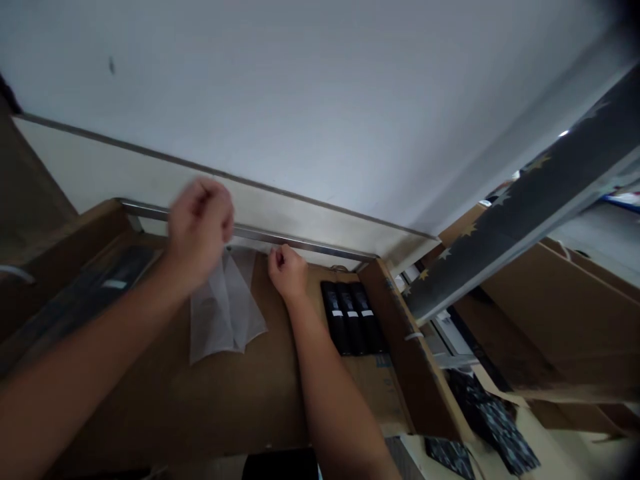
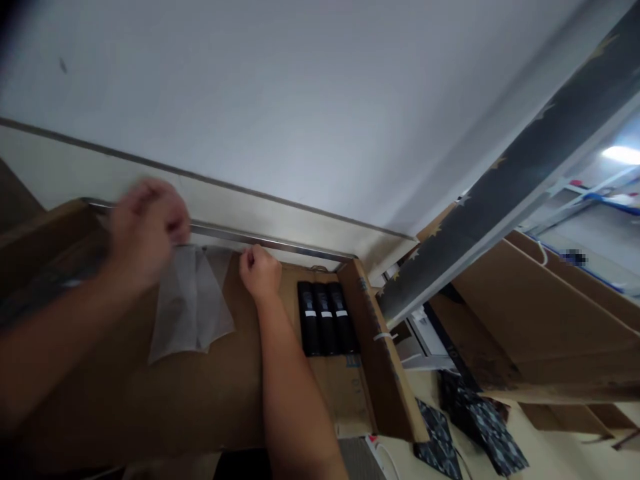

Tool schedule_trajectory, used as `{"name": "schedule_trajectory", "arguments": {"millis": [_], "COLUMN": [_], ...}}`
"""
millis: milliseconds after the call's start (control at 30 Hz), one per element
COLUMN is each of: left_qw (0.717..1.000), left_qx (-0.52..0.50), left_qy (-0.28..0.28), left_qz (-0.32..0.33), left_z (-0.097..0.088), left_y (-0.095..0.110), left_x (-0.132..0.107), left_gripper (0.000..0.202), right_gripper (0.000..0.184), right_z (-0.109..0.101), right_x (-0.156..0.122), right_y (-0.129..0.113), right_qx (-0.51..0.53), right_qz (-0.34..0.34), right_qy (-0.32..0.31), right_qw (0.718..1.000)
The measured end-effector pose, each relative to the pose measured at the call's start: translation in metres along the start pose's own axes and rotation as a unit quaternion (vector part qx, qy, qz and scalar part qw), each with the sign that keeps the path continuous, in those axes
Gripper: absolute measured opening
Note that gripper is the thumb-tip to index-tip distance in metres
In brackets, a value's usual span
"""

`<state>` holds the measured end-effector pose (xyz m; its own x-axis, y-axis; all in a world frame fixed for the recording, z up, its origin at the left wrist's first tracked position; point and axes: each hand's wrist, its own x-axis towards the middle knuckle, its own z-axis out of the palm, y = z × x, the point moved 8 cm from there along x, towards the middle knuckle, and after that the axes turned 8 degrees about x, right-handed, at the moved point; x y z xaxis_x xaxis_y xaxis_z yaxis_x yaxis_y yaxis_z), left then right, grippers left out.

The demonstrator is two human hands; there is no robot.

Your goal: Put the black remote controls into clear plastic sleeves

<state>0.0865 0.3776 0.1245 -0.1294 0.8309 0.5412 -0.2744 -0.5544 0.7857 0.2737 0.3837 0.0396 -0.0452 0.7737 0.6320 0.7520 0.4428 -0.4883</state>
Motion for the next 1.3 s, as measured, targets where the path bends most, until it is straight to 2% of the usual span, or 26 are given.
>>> {"name": "schedule_trajectory", "arguments": {"millis": [67,100,167,233,300,333,500,733,900,1300], "left_qw": [0.987,0.970,0.929,0.901,0.894,0.899,0.934,0.948,0.945,0.940], "left_qx": [0.155,0.242,0.368,0.421,0.418,0.405,0.334,0.287,0.309,0.312], "left_qy": [0.024,0.021,-0.030,-0.105,-0.160,-0.169,-0.118,-0.127,-0.101,-0.131], "left_qz": [0.020,0.028,0.031,0.021,0.006,-0.003,-0.050,-0.050,-0.030,-0.029], "left_z": [-0.009,-0.011,-0.011,-0.006,-0.003,-0.002,-0.013,-0.010,-0.011,-0.008], "left_y": [-0.023,-0.035,-0.061,-0.082,-0.094,-0.097,-0.106,-0.107,-0.102,-0.105], "left_x": [-0.018,-0.028,-0.044,-0.055,-0.057,-0.055,-0.039,-0.040,-0.039,-0.042], "left_gripper": [0.013,0.012,0.007,0.005,0.004,0.004,0.006,0.006,0.011,0.011], "right_gripper": [0.029,0.029,0.029,0.028,0.027,0.026,0.026,0.022,0.015,0.007], "right_z": [0.003,0.005,0.009,0.013,0.016,0.017,0.019,0.021,0.022,0.026], "right_x": [0.000,-0.001,-0.001,-0.001,-0.001,-0.001,0.001,0.001,0.000,0.000], "right_y": [-0.002,-0.003,-0.004,-0.005,-0.005,-0.005,-0.005,-0.002,-0.001,-0.004], "right_qx": [-0.010,-0.015,-0.021,-0.027,-0.030,-0.030,-0.021,-0.013,0.012,0.040], "right_qz": [0.000,0.000,-0.001,0.003,0.007,0.009,0.018,0.032,0.041,0.045], "right_qy": [-0.008,-0.013,-0.023,-0.033,-0.042,-0.045,-0.062,-0.079,-0.084,-0.105], "right_qw": [1.000,1.000,1.000,0.999,0.999,0.999,0.998,0.996,0.996,0.993]}}
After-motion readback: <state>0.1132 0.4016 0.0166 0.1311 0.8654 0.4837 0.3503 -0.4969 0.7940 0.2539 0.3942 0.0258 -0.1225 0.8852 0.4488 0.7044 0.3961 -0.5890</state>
